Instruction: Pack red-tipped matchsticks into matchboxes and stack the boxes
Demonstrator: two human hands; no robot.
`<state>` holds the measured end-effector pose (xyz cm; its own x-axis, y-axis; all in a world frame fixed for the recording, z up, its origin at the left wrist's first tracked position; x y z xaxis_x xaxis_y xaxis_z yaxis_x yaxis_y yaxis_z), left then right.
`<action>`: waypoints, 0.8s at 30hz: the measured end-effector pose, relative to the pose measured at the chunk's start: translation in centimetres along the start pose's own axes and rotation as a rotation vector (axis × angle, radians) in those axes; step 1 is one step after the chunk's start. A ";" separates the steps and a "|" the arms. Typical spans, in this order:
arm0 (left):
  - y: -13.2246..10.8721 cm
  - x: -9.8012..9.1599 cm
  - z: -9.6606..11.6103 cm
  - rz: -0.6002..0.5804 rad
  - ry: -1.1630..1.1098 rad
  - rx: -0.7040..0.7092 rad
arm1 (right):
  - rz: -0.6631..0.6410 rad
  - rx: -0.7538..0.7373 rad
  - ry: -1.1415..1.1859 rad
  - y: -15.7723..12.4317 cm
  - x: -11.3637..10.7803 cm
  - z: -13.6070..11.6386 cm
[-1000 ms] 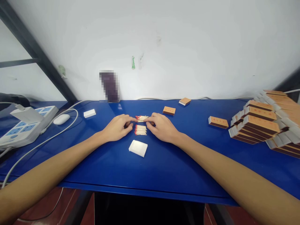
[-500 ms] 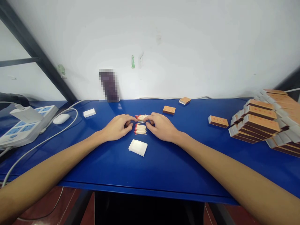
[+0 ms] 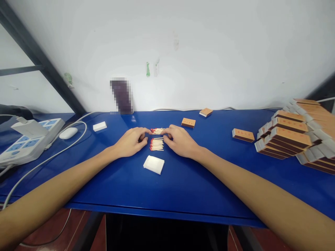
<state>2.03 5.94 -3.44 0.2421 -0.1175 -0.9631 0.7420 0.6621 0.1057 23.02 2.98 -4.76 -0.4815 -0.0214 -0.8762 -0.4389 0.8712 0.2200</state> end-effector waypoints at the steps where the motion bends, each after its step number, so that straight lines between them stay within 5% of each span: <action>1: 0.0 0.0 0.0 0.003 0.003 -0.016 | -0.005 0.003 -0.003 0.0 0.0 0.0; 24: 0.0 -0.1 0.3 0.026 -0.025 -0.086 | -0.037 0.017 -0.012 -0.1 0.1 0.0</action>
Point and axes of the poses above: each hand's wrist, its own y-axis towards the middle knuckle, its own x-axis out of the palm, z = x × y, the point moved 2 cm from there along y, towards the middle knuckle, and after that the axes turned 11 degrees about -z, right-handed, at the moved point
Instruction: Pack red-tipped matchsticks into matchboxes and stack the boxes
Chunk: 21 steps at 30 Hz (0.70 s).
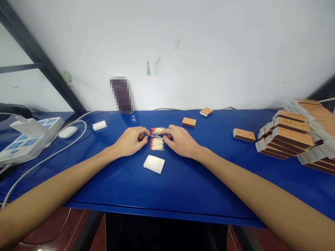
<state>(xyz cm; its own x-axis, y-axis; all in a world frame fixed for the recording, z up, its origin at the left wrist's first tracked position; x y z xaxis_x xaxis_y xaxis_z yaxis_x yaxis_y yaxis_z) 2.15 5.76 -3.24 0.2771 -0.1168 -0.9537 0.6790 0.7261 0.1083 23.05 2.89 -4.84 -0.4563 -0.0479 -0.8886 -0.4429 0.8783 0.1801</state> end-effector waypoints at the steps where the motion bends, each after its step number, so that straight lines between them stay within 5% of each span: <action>1: 0.0 0.0 0.0 -0.001 0.000 0.005 | 0.001 -0.005 -0.003 0.0 0.0 0.0; 21: 0.1 0.0 0.2 -0.032 -0.003 0.096 | -0.052 -0.067 -0.065 0.0 0.0 -0.2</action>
Point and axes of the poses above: each hand's wrist, its own y-axis towards the middle knuckle, its own x-axis out of the palm, z = x × y, the point moved 2 cm from there along y, towards the middle knuckle, and after that the axes turned 11 degrees about -z, right-handed, at the moved point
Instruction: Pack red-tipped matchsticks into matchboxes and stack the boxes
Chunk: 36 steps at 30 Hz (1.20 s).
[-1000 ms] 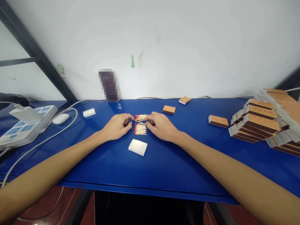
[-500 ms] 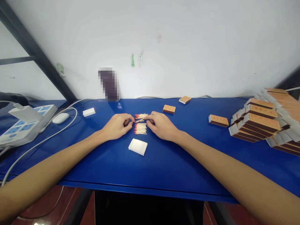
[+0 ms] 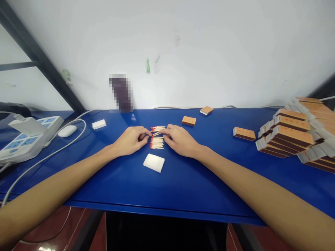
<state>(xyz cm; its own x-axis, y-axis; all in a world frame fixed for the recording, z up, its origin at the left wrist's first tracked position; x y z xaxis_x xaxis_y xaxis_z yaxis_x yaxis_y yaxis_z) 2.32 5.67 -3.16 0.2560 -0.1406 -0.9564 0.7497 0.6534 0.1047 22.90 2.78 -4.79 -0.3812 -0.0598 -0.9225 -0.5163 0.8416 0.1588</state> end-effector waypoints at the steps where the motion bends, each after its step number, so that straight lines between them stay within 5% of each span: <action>1: 0.0 0.0 0.0 -0.003 -0.003 0.002 | -0.001 -0.002 0.001 0.0 0.0 0.0; 36: 0.0 0.0 -0.4 -0.029 -0.003 0.074 | -0.010 0.054 0.018 -0.1 0.1 0.1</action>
Point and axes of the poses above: each hand's wrist, its own y-axis towards the middle knuckle, its own x-axis out of the palm, z = x × y, the point moved 2 cm from there along y, towards the middle knuckle, and after that the axes turned 11 degrees about -z, right-handed, at the moved point
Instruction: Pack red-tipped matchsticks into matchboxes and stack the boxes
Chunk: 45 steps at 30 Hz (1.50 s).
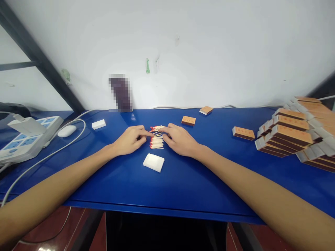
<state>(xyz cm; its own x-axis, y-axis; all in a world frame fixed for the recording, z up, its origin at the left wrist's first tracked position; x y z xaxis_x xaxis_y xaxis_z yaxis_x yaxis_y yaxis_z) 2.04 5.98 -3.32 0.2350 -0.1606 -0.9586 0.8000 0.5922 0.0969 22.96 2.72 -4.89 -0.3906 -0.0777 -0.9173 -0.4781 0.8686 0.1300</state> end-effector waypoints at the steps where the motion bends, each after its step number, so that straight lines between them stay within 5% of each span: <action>1: 0.0 0.0 -0.1 0.004 -0.010 0.000 | -0.002 0.002 0.002 0.0 0.0 0.0; 17: 0.0 0.1 0.3 0.002 0.080 -0.053 | -0.008 -0.009 0.010 -0.1 0.0 0.0; 24: 0.1 0.0 0.2 -0.042 0.085 -0.055 | 0.112 0.000 0.052 1.2 -0.9 0.7; 35: -0.1 0.1 0.0 -0.032 0.095 -0.015 | -0.097 -0.096 0.044 3.8 -2.0 2.0; 45: -0.1 0.1 -0.1 -0.029 0.067 -0.005 | -0.080 -0.100 -0.032 4.4 -2.1 2.5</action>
<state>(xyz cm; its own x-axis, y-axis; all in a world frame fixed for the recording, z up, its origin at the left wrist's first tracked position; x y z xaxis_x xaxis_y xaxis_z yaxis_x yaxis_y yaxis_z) 1.91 6.02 -3.43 0.1744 -0.1248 -0.9767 0.8032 0.5919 0.0678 23.68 7.93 -3.39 -0.3234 -0.1275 -0.9376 -0.5836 0.8069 0.0916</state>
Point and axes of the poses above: each hand's wrist, its own y-axis towards the middle knuckle, its own x-axis out of the palm, z = x × y, the point moved 2 cm from there along y, towards the middle knuckle, and after that the axes turned 11 degrees about -z, right-handed, at the moved point
